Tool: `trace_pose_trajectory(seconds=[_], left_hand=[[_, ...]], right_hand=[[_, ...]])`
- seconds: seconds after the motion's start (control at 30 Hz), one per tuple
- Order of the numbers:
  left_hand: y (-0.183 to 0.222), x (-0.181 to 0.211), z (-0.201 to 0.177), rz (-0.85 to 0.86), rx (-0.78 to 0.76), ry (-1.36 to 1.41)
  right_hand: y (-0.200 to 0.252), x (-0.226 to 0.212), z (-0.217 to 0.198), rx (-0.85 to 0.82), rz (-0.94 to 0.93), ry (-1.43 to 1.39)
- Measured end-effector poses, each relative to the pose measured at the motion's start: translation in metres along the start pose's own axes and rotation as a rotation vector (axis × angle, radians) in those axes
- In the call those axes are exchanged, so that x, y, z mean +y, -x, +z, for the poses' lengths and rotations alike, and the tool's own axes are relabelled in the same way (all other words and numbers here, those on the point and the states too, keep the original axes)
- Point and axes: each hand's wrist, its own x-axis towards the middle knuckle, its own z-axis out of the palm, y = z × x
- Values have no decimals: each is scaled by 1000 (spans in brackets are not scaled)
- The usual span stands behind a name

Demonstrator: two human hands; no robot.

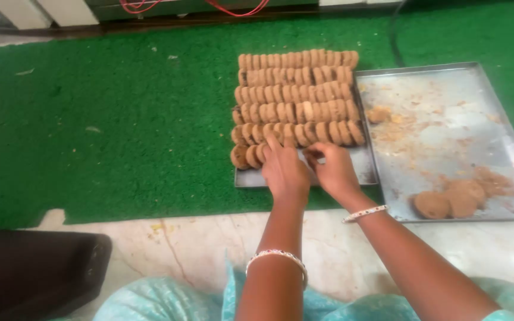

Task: Organizing and aligning biscuits on a tray in a bakery production area.

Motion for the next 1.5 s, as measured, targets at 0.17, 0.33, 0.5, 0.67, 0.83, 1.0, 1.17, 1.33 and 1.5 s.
trace_pose_trajectory(seconds=[0.17,0.33,0.5,0.67,0.83,1.0,1.17,1.33,1.5], left_hand=[[17,20,41,72,-132,110],[45,62,67,208,-386,232],[72,98,133,137,-591,182],[88,133,130,140,-687,86],[94,137,163,75,-693,69],[94,145,152,12,-659,136],[89,140,149,-8,-612,256],[74,133,121,-29,-563,391],[49,109,89,12,-400,467]], right_hand=[[8,22,-45,84,89,40],[28,43,-106,134,172,208],[50,86,-153,79,339,458],[63,110,-179,-111,501,581],[62,105,-181,-238,522,588],[56,113,-181,-306,542,554],[43,120,-182,-317,535,455],[31,89,-172,-237,578,404],[14,32,-149,-106,521,417]])
